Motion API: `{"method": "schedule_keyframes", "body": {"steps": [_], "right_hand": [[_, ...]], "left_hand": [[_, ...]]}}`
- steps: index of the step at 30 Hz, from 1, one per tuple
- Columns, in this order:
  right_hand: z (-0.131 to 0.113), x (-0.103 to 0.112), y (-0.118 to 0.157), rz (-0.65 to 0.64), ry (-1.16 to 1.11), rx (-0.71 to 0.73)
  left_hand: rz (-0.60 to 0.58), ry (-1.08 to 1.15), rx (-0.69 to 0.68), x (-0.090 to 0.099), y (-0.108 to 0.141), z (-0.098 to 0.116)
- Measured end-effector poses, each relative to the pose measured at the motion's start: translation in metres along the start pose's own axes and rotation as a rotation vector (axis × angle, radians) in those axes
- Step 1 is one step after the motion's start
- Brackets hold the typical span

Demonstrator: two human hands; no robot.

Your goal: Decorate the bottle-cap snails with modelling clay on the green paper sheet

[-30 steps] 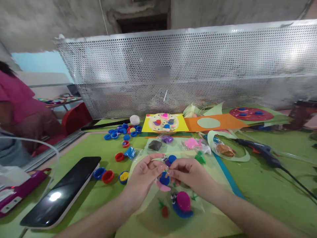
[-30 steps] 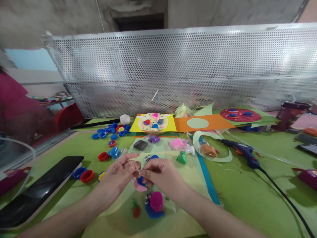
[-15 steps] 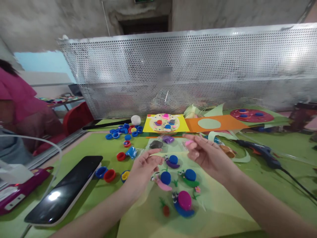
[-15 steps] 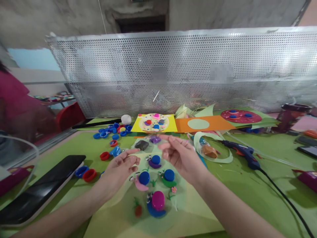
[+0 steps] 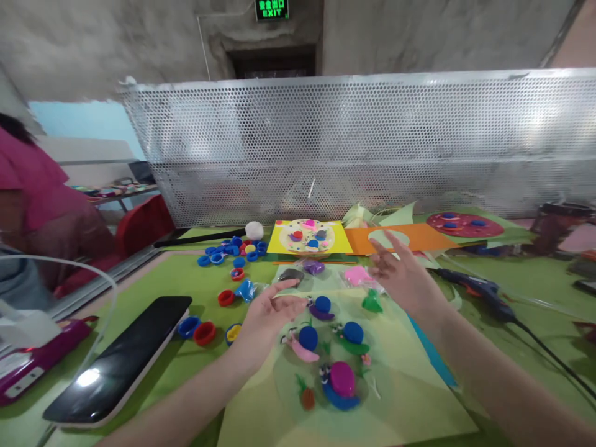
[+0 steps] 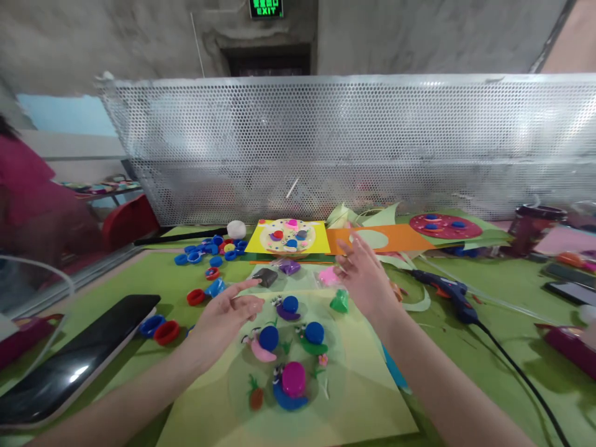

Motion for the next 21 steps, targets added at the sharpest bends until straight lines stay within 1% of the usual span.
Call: {"method": "schedule_keyframes", "body": {"steps": [1, 2, 3, 5, 6, 7, 8, 10, 11, 12, 16, 18, 21], "right_hand": [[0.008, -0.008, 0.005, -0.024, 0.038, -0.029], [0.015, -0.019, 0.011, -0.085, 0.163, -0.042], [0.019, -0.031, 0.018, -0.147, 0.336, -0.004], [0.026, -0.056, 0.038, -0.308, 0.699, 0.139], [0.035, -0.068, 0.05, -0.415, 0.864, 0.157], [0.044, -0.075, 0.06, -0.496, 0.976, 0.153], [0.052, -0.077, 0.067, -0.528, 1.041, 0.118], [0.063, -0.083, 0.081, -0.612, 1.122, 0.089], [0.065, -0.084, 0.084, -0.623, 1.134, 0.082], [0.067, -0.083, 0.085, -0.622, 1.143, 0.072], [0.068, -0.072, 0.076, -0.531, 1.172, 0.017], [0.067, -0.072, 0.074, -0.544, 1.182, 0.027], [0.065, -0.076, 0.076, -0.603, 1.157, 0.044]], "left_hand": [[-0.017, -0.009, 0.002, -0.002, 0.002, 0.001], [-0.035, -0.018, 0.005, -0.004, 0.004, 0.002], [-0.052, -0.025, 0.008, -0.007, 0.006, 0.003], [-0.088, -0.03, 0.019, -0.012, 0.011, 0.001], [-0.103, -0.028, 0.024, -0.014, 0.014, 0.0], [-0.115, -0.026, 0.029, -0.017, 0.016, -0.001], [-0.126, -0.027, 0.035, -0.019, 0.018, -0.002], [-0.151, -0.041, 0.046, -0.023, 0.021, -0.004], [-0.167, -0.054, 0.053, -0.025, 0.022, -0.005], [-0.188, -0.069, 0.062, -0.028, 0.023, -0.005], [-0.25, -0.121, 0.074, -0.032, 0.026, -0.008], [-0.256, -0.118, 0.083, -0.032, 0.026, -0.01], [-0.258, -0.108, 0.107, -0.031, 0.028, -0.013]]}}
Point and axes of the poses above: each hand's wrist, its own y-axis away from the middle knuckle, its own x-axis out of the back of the hand, z = x × y, the point moved 8 cm from there along -y, towards the middle knuckle, and after that the axes turned 8 degrees about -x, right-handed, at the moved point
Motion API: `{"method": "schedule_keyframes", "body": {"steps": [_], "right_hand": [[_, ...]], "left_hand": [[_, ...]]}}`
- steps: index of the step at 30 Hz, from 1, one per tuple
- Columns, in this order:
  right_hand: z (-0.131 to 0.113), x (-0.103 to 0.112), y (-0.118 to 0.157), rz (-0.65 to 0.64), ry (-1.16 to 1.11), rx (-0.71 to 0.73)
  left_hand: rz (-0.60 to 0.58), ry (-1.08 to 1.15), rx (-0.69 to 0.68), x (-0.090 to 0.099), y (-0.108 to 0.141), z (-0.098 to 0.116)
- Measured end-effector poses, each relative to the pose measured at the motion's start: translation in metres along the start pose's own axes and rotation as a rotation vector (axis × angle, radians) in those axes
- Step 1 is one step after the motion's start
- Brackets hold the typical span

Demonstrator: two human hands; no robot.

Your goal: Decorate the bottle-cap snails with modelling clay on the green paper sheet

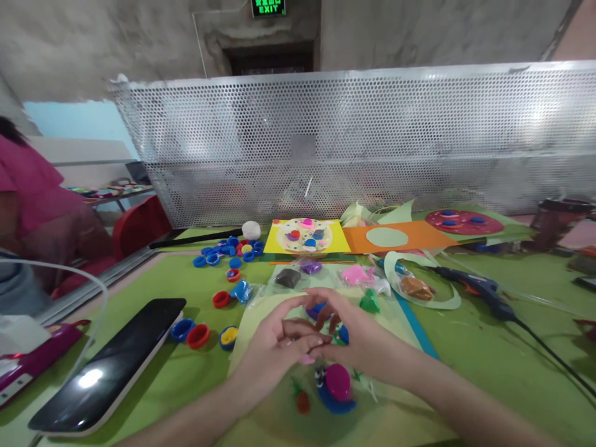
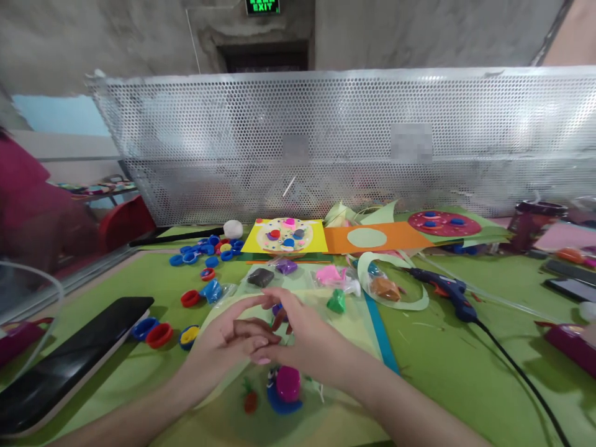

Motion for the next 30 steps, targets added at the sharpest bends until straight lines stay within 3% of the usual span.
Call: {"method": "schedule_keyframes", "body": {"steps": [4, 12, 15, 20, 22, 27, 30], "right_hand": [[0.004, 0.0, -0.001, 0.019, -0.055, -0.039], [0.012, -0.009, 0.001, 0.093, -0.14, -0.063], [0.008, -0.003, 0.002, 0.122, -0.062, -0.021], [0.003, 0.014, 0.003, 0.208, 0.104, 0.045], [0.003, 0.01, 0.003, 0.203, 0.117, 0.043], [-0.001, -0.007, 0.006, 0.152, 0.127, 0.078], [-0.006, 0.001, 0.008, 0.165, 0.189, 0.113]], "left_hand": [[-0.027, -0.065, -0.018, 0.0, 0.004, 0.004], [-0.305, -0.46, -0.346, -0.028, 0.024, 0.029], [-0.311, -0.59, -0.448, -0.03, 0.029, 0.037], [-0.182, -0.648, -0.507, -0.015, 0.032, 0.047], [-0.214, -0.73, -0.572, -0.02, 0.035, 0.048], [-0.42, -0.93, -0.719, -0.044, 0.044, 0.042], [-0.368, -0.949, -0.786, -0.041, 0.045, 0.051]]}}
Point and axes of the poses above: each hand's wrist, its own y-axis away from the middle knuckle, its own x-axis out of the back of the hand, z = x × y, the point moved 8 cm from there along -y, towards the middle knuckle, and after that the axes turned 8 degrees about -x, right-handed, at the moved point
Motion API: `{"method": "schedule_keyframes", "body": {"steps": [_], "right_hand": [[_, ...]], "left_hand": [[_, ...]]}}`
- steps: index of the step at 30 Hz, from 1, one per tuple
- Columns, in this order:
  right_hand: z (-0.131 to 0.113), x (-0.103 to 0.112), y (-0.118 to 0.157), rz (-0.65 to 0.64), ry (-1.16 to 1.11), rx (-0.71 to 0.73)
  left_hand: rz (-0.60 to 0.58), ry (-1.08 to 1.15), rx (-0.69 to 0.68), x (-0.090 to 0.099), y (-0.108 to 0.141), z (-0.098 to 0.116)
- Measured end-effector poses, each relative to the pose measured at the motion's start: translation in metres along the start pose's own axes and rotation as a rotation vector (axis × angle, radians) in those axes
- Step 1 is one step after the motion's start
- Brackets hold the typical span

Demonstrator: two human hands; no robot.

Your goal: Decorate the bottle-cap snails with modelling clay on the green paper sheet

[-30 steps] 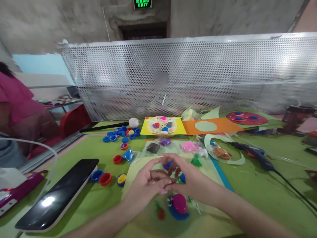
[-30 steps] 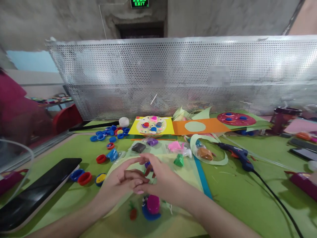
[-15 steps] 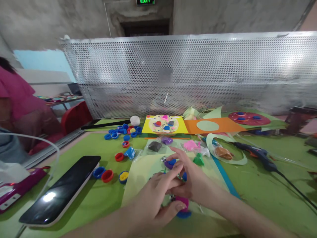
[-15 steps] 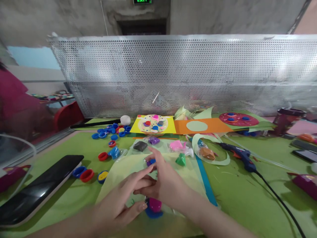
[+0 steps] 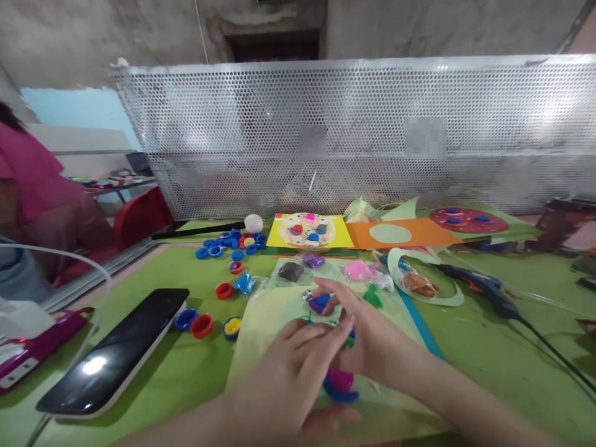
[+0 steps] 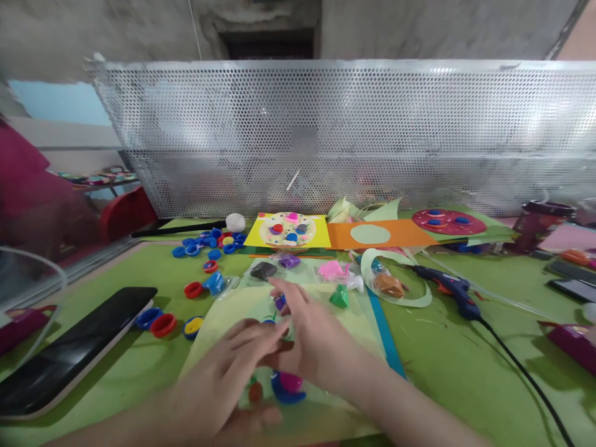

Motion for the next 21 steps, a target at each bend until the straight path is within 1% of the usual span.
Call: {"method": "schedule_keyframes", "body": {"steps": [2, 3, 4, 5, 6, 8, 10, 12, 14, 16, 17, 21], "right_hand": [[0.001, 0.01, -0.002, 0.031, 0.054, -0.014], [0.002, 0.013, -0.003, 0.04, 0.079, -0.027], [0.001, 0.014, -0.003, 0.042, 0.1, -0.035], [0.0, 0.013, -0.003, 0.031, 0.108, -0.036], [-0.001, 0.01, -0.003, 0.009, 0.104, -0.03], [-0.006, 0.002, -0.001, -0.032, 0.086, -0.009], [-0.009, -0.002, -0.001, -0.048, 0.082, -0.003], [-0.008, 0.001, -0.001, -0.037, 0.099, -0.019], [-0.005, 0.006, -0.003, -0.025, 0.122, -0.042], [-0.004, 0.008, -0.003, -0.021, 0.138, -0.043], [-0.006, 0.008, -0.003, -0.022, 0.139, -0.028], [-0.018, 0.002, 0.001, -0.054, 0.146, 0.072]], "left_hand": [[0.117, -0.015, 0.04, 0.013, 0.0, -0.004], [0.156, -0.015, 0.061, 0.017, 0.0, -0.006], [0.166, -0.012, 0.074, 0.017, 0.0, -0.007], [0.146, -0.012, 0.077, 0.015, 0.0, -0.007], [0.098, -0.018, 0.063, 0.009, -0.001, -0.005], [-0.022, -0.06, -0.009, -0.003, -0.003, 0.003], [-0.075, -0.122, -0.073, -0.008, -0.004, 0.01], [-0.047, -0.18, -0.094, -0.002, -0.006, 0.012], [0.028, -0.205, -0.09, 0.008, -0.007, 0.013], [0.074, -0.208, -0.081, 0.013, -0.007, 0.013], [0.069, -0.209, -0.077, 0.012, -0.008, 0.014], [-0.031, -0.246, -0.125, -0.003, -0.008, 0.02]]}}
Point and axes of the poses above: each hand's wrist, its own y-axis away from the middle knuckle, its own x-axis out of the back of the hand, z = x × y, the point moved 8 cm from there along -y, towards the middle knuckle, and after that the axes turned 8 degrees about -x, right-handed, at the moved point
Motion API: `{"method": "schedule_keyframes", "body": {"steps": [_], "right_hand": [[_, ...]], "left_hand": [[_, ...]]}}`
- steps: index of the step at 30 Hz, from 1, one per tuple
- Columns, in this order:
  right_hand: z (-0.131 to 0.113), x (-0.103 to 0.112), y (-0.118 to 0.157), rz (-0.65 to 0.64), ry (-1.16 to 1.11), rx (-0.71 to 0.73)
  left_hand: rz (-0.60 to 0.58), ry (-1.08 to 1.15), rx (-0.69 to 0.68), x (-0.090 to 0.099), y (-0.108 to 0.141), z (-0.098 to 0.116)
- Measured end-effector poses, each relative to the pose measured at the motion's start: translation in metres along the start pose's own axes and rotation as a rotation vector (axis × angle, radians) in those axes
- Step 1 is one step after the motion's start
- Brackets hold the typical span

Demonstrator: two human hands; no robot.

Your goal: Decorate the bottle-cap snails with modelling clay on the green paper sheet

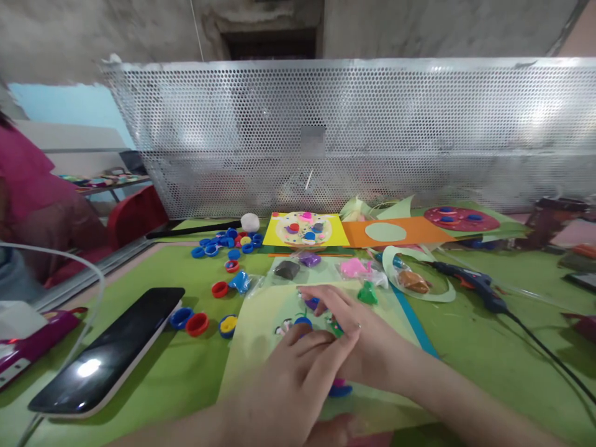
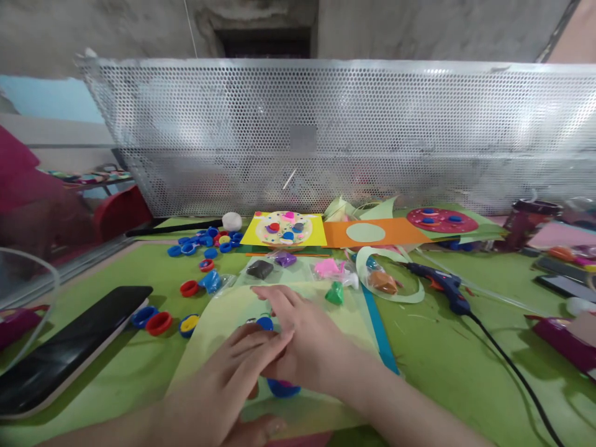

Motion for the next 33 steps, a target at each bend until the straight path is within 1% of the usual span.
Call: {"method": "schedule_keyframes", "body": {"steps": [2, 5, 7, 9, 11, 12, 14, 16, 18, 20, 22, 23, 24, 26, 29, 31, 33], "right_hand": [[-0.002, 0.003, 0.001, 0.011, 0.014, 0.021], [0.0, 0.013, 0.002, 0.07, 0.034, 0.029], [0.001, 0.016, 0.002, 0.086, 0.043, 0.029], [-0.001, 0.011, 0.003, 0.055, 0.039, 0.037], [-0.005, 0.006, 0.003, 0.014, 0.041, 0.053], [-0.006, 0.005, 0.004, 0.006, 0.046, 0.053], [-0.006, 0.008, 0.003, 0.025, 0.062, 0.047], [-0.005, 0.015, 0.003, 0.061, 0.069, 0.05], [-0.006, 0.018, 0.002, 0.074, 0.07, 0.065], [-0.007, 0.013, 0.002, 0.032, 0.082, 0.067], [-0.009, 0.005, 0.002, -0.035, 0.109, 0.07], [-0.01, 0.002, 0.002, -0.059, 0.118, 0.072], [-0.01, 0.001, 0.002, -0.06, 0.123, 0.073], [-0.009, 0.006, 0.002, -0.018, 0.117, 0.075], [-0.008, 0.019, 0.002, 0.067, 0.11, 0.1], [-0.009, 0.02, 0.002, 0.07, 0.112, 0.128], [-0.009, 0.015, 0.002, 0.023, 0.123, 0.13]], "left_hand": [[0.015, -0.011, -0.003, 0.002, 0.001, 0.0], [0.107, -0.006, 0.09, 0.014, 0.005, -0.01], [0.128, 0.002, 0.124, 0.016, 0.006, -0.013], [0.073, 0.003, 0.105, 0.008, 0.005, -0.009], [0.011, -0.021, 0.028, 0.0, 0.002, -0.001], [0.002, -0.041, -0.002, -0.001, 0.001, 0.002], [0.037, -0.075, -0.033, 0.004, 0.0, 0.004], [0.109, -0.092, 0.001, 0.013, 0.0, -0.001], [0.134, -0.094, 0.035, 0.016, 0.0, -0.005], [0.079, -0.11, 0.013, 0.008, -0.003, -0.002], [-0.014, -0.123, -0.056, -0.005, -0.006, 0.005], [-0.039, -0.127, -0.087, -0.009, -0.006, 0.009], [-0.041, -0.132, -0.106, -0.01, -0.006, 0.011], [-0.007, -0.138, -0.104, -0.005, -0.005, 0.011], [0.075, -0.125, -0.011, 0.008, -0.002, 0.001], [0.067, -0.08, 0.052, 0.007, -0.002, -0.004], [0.015, -0.058, 0.04, 0.001, -0.003, -0.002]]}}
Point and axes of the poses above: each hand's wrist, its own y-axis away from the middle knuckle, its own x-axis out of the back of the hand, z = x × y, the point moved 8 cm from there along -y, towards the middle knuckle, and after that the axes turned 8 degrees about -x, right-handed, at the moved point
